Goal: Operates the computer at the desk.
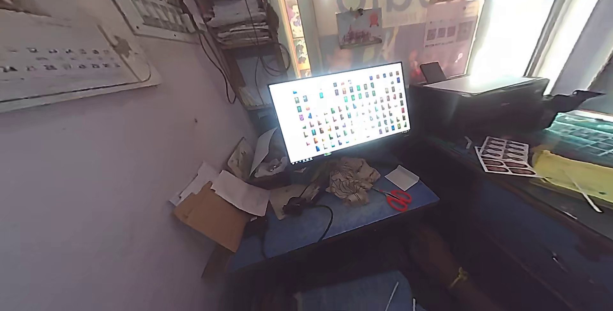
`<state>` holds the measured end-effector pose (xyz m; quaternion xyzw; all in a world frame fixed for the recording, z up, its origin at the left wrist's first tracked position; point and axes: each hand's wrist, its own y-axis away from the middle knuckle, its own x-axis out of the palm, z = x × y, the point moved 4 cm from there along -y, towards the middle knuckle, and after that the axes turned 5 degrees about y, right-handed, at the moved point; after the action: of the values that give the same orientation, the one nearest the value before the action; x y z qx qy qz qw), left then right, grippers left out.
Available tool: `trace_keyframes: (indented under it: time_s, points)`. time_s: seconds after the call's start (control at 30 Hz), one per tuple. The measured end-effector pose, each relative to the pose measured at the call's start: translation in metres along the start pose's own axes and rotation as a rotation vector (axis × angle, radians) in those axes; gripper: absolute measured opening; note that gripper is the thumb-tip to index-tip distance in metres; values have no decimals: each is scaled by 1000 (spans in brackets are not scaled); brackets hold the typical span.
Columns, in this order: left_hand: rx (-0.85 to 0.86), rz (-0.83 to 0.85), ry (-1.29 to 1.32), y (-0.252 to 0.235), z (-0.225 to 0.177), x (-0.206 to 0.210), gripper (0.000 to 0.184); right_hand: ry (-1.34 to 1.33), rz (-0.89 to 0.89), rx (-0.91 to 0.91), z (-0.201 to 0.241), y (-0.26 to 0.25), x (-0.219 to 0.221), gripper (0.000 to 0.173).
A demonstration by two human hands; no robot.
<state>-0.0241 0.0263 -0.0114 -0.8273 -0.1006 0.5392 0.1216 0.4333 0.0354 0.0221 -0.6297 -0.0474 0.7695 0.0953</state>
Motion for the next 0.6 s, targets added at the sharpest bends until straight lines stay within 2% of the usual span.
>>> trace_keyframes:
  time_s: [0.1,0.17,0.6]
  points:
    - [-14,41,-12,-2,-9,-13,58,-31,107,75,4,0,-7,52]
    - [-1,22,-17,-2,-8,-12,58,-34,107,82,6,2,-11,50]
    - [41,-39,15,-5,3,2,52,-37,-135,-71,3,5,-9,42]
